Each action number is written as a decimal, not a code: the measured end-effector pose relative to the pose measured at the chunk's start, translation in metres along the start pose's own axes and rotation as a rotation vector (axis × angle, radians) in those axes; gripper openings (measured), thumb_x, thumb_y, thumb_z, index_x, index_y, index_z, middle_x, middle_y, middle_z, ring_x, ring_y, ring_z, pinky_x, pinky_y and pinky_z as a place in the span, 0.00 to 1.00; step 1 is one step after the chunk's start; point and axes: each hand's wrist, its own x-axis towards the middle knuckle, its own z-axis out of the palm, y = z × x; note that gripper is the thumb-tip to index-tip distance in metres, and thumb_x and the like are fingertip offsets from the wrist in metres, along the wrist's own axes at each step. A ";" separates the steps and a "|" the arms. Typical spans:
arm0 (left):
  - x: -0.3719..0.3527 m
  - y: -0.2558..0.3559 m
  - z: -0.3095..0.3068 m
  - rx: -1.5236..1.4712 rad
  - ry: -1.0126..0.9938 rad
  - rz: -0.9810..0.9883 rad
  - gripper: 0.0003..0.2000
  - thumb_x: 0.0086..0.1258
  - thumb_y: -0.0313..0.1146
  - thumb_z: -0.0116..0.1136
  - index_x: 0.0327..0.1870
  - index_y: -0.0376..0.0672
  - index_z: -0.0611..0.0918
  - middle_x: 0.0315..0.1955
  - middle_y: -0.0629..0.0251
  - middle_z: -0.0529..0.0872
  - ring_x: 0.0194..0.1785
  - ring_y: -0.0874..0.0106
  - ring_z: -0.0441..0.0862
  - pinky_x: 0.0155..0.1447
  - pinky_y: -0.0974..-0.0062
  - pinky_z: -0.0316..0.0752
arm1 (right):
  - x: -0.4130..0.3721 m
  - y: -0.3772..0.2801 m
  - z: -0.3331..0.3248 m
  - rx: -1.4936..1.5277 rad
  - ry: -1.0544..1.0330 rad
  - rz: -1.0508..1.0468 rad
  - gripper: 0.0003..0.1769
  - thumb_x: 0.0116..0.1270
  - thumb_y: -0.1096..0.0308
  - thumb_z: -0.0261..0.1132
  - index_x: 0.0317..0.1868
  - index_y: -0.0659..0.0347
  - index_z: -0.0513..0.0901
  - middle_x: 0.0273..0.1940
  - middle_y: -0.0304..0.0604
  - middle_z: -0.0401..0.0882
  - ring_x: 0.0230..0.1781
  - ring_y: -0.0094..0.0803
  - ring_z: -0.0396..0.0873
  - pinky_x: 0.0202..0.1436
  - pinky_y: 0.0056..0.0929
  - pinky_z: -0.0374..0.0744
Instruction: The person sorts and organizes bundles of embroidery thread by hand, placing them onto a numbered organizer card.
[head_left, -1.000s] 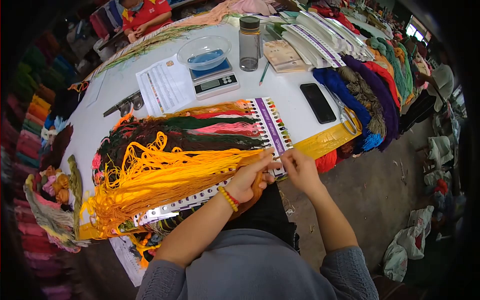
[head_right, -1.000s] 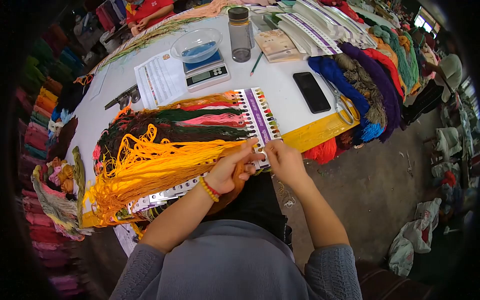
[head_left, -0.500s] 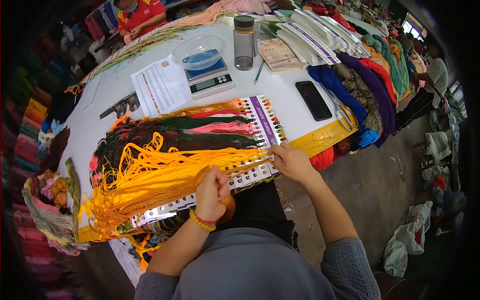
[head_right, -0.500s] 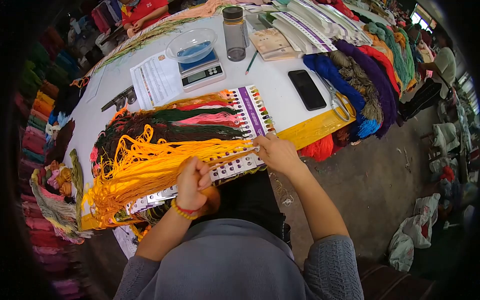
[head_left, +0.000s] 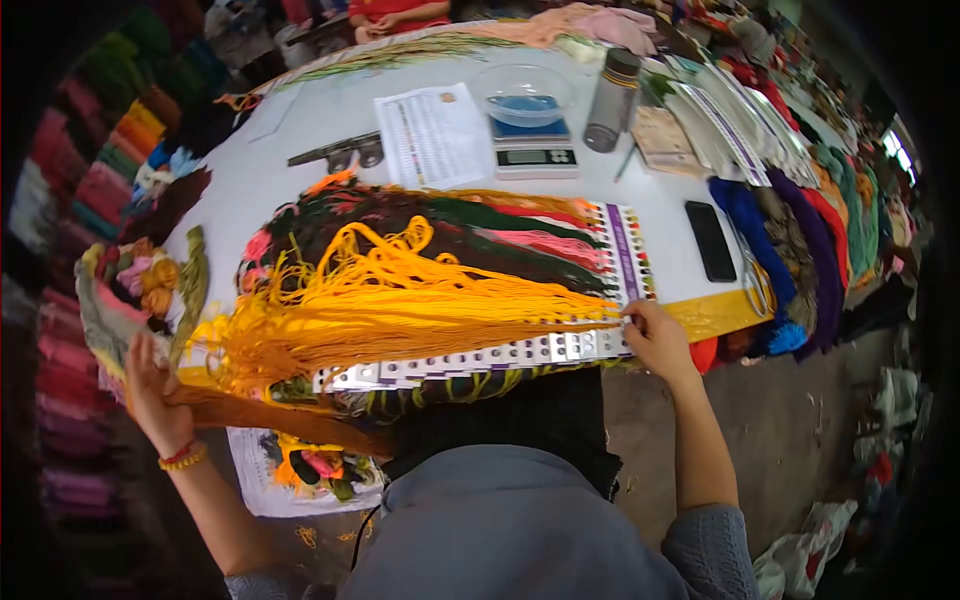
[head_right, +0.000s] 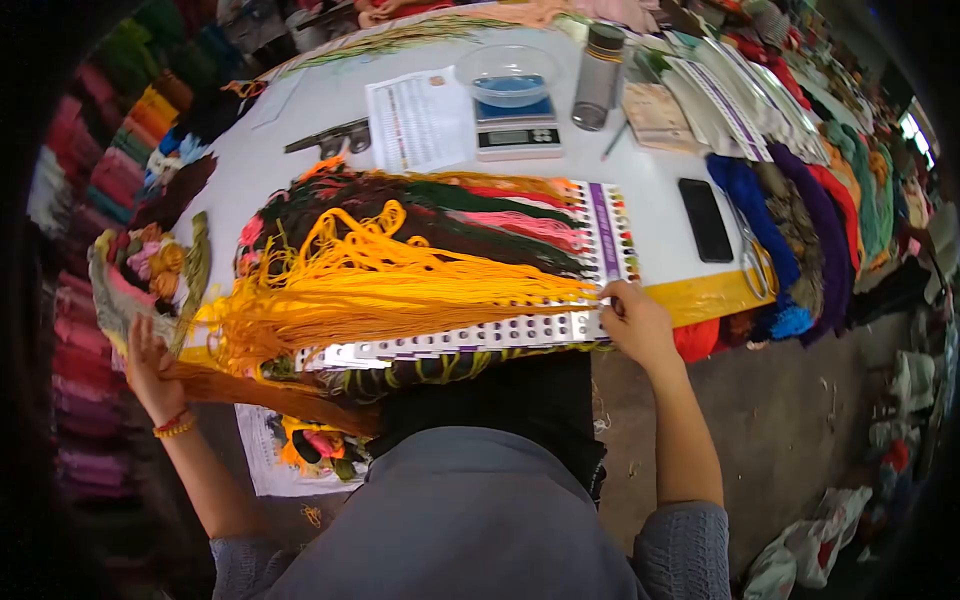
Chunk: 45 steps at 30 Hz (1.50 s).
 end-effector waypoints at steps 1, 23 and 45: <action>-0.003 0.013 -0.005 0.042 0.077 0.097 0.15 0.69 0.39 0.46 0.50 0.41 0.73 0.41 0.65 0.77 0.26 0.85 0.68 0.19 0.93 0.57 | -0.001 -0.003 0.001 0.006 -0.007 -0.018 0.10 0.55 0.70 0.58 0.39 0.56 0.76 0.23 0.41 0.71 0.22 0.30 0.73 0.26 0.29 0.71; -0.100 0.013 -0.011 0.042 -0.830 0.030 0.35 0.51 0.44 0.67 0.59 0.38 0.66 0.51 0.60 0.71 0.50 0.69 0.71 0.51 0.75 0.69 | -0.047 -0.341 0.120 0.904 -1.313 -0.518 0.19 0.61 0.63 0.59 0.49 0.66 0.71 0.34 0.37 0.74 0.36 0.23 0.71 0.42 0.24 0.71; -0.085 0.096 0.014 1.059 -1.068 0.863 0.24 0.54 0.22 0.52 0.56 0.43 0.72 0.56 0.53 0.70 0.53 0.59 0.73 0.54 0.68 0.69 | -0.040 -0.402 0.167 1.013 -0.644 -1.074 0.17 0.61 0.62 0.59 0.48 0.61 0.73 0.40 0.45 0.77 0.38 0.30 0.77 0.37 0.26 0.73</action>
